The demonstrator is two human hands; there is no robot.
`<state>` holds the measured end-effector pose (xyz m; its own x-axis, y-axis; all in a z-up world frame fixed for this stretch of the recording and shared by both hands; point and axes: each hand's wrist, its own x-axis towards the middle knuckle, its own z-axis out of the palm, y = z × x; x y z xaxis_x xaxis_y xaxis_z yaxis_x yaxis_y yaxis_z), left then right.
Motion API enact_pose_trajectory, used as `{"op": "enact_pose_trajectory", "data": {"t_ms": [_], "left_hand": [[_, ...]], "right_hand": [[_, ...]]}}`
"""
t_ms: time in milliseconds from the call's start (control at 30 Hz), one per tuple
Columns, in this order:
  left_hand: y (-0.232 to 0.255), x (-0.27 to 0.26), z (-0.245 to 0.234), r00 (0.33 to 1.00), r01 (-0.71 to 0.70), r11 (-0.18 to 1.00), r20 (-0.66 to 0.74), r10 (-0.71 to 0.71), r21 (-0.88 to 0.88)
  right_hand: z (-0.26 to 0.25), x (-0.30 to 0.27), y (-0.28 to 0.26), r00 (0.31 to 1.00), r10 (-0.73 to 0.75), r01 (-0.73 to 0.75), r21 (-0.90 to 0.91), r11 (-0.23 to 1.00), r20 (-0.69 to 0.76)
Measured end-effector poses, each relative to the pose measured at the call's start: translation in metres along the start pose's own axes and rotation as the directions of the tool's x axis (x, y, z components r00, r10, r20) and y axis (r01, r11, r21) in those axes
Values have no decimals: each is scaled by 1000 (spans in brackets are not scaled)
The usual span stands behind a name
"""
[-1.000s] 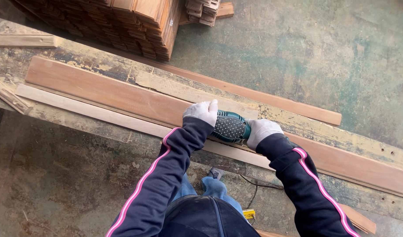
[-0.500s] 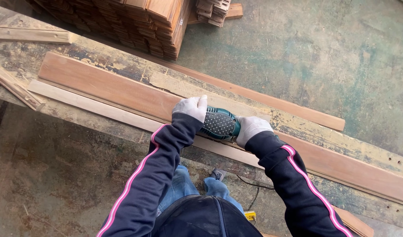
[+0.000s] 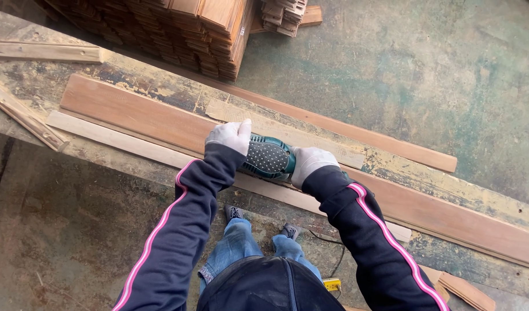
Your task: Sanding wooden planks using an orbital sander and sandpaper.
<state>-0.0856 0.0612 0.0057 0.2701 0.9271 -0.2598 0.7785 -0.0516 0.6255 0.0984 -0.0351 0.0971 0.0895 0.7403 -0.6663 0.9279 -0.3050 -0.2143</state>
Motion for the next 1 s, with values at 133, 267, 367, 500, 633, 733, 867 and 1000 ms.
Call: {"op": "enact_pose_trajectory", "data": {"t_ms": [133, 267, 367, 500, 633, 733, 867, 1000], "left_hand": [[-9, 6, -11, 1000, -7, 1000, -14, 7, 4], [-14, 12, -24, 1000, -16, 1000, -7, 16, -1], [-24, 17, -32, 1000, -19, 1000, 18, 19, 3], [-74, 34, -32, 924, -358, 903, -50, 379, 237], [-105, 50, -26, 921, -368, 926, -101, 375, 85], [-89, 39, -21, 1000, 16, 989, 0, -17, -147], [-41, 11, 22, 998, 31, 989, 55, -23, -142], [67, -37, 81, 982, -51, 999, 182, 53, -16]], "right_hand": [[-4, 4, -13, 1000, -25, 25, 8, 1000, -19], [-8, 10, -26, 1000, -4, 5, 35, 999, -12], [-5, 18, -33, 1000, -22, 22, 29, 999, -16], [-3, 26, -40, 998, -49, 54, 111, 992, -41], [-1, 23, -34, 987, -108, 131, 211, 969, -119], [0, 8, -20, 982, -135, 160, 196, 968, -132], [15, -21, 42, 988, -102, 125, 222, 967, -112], [31, -70, 130, 999, -24, 31, 239, 971, -30]]}}
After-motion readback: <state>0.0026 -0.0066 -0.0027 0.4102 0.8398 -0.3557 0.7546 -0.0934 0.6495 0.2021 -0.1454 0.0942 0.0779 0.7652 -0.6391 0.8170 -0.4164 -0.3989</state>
